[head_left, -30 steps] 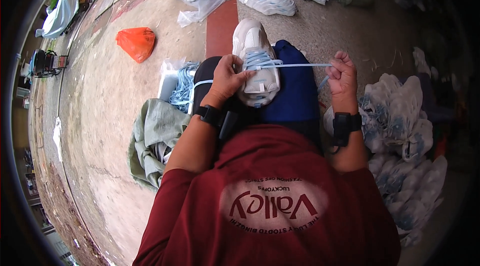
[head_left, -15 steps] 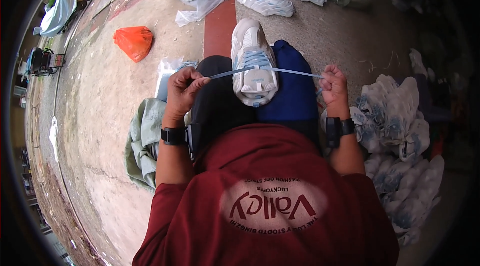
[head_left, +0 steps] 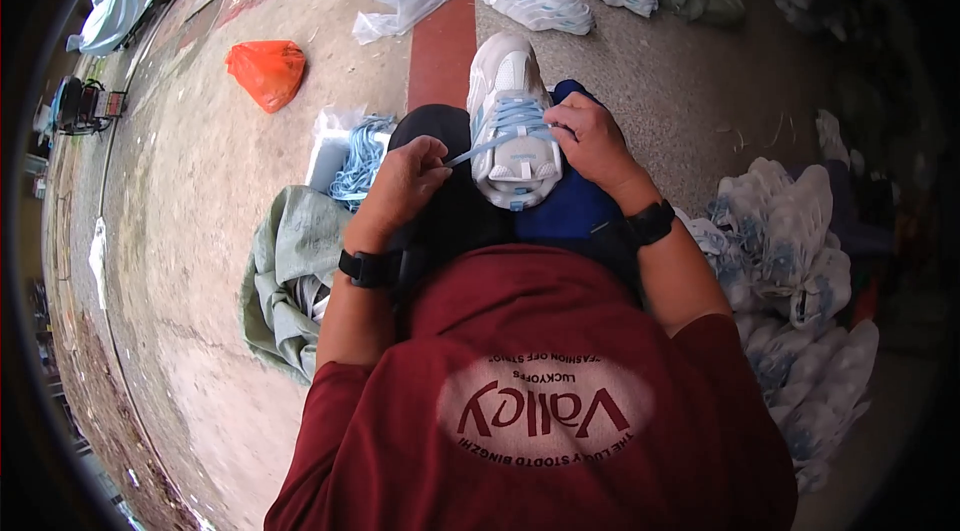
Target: Lacing white sneakers at a production or assembly station.
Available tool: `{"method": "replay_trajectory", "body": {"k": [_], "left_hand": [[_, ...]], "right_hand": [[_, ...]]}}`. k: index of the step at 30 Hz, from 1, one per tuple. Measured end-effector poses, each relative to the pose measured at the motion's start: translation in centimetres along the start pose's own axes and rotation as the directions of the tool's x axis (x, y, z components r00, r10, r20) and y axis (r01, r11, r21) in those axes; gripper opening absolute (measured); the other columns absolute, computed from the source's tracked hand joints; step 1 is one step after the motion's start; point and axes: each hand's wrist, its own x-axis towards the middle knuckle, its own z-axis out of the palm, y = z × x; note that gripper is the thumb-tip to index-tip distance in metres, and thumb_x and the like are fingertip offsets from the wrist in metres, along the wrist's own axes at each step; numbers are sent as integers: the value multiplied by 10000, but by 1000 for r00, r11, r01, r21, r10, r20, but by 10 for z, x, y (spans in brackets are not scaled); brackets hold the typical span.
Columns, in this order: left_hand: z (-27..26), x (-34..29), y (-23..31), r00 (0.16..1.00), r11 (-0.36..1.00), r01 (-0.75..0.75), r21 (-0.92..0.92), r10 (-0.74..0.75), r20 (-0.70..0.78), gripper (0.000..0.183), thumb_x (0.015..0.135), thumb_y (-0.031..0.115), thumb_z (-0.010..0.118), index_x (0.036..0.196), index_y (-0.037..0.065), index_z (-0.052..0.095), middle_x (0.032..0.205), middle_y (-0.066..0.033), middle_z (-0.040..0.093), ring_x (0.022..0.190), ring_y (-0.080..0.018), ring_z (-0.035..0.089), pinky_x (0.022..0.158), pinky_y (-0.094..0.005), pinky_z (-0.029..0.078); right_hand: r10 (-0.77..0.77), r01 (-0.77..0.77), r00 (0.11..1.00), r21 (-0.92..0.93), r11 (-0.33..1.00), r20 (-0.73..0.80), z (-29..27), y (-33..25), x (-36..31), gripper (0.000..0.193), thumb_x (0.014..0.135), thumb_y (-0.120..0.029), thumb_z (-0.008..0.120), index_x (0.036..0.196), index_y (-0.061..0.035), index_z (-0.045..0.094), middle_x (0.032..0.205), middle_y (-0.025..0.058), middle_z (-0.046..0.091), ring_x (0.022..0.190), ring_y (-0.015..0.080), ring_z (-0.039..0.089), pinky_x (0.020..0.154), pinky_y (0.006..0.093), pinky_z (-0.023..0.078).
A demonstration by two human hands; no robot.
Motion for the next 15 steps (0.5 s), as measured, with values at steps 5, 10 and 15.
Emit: {"method": "replay_trajectory", "body": {"k": [5,10,15], "left_hand": [[9,1,-1,998,1000,-16,-10,15,-56,170,739,33,646,888,-7,573,697,-100,586,637,-196,576,598,-292,456],[11,1,1,998,997,25,71,-20,-61,134,772,51,627,882,-11,582,716,-91,602,663,-154,577,626,-274,460],[13,0,-2,997,998,5,60,0,-82,120,774,52,618,873,-8,587,708,-90,606,655,-169,585,617,-282,460]], "right_hand": [[-37,65,976,-127,990,215,9,4,22,103,693,-3,566,792,-17,592,790,142,567,728,314,567,659,364,459],[43,29,888,-148,989,458,9,10,37,24,703,-44,552,720,-36,538,751,145,550,704,336,554,662,401,452],[-52,103,991,-445,890,125,4,-1,22,113,676,-25,553,781,-48,518,683,156,553,668,340,577,584,433,451]]}}
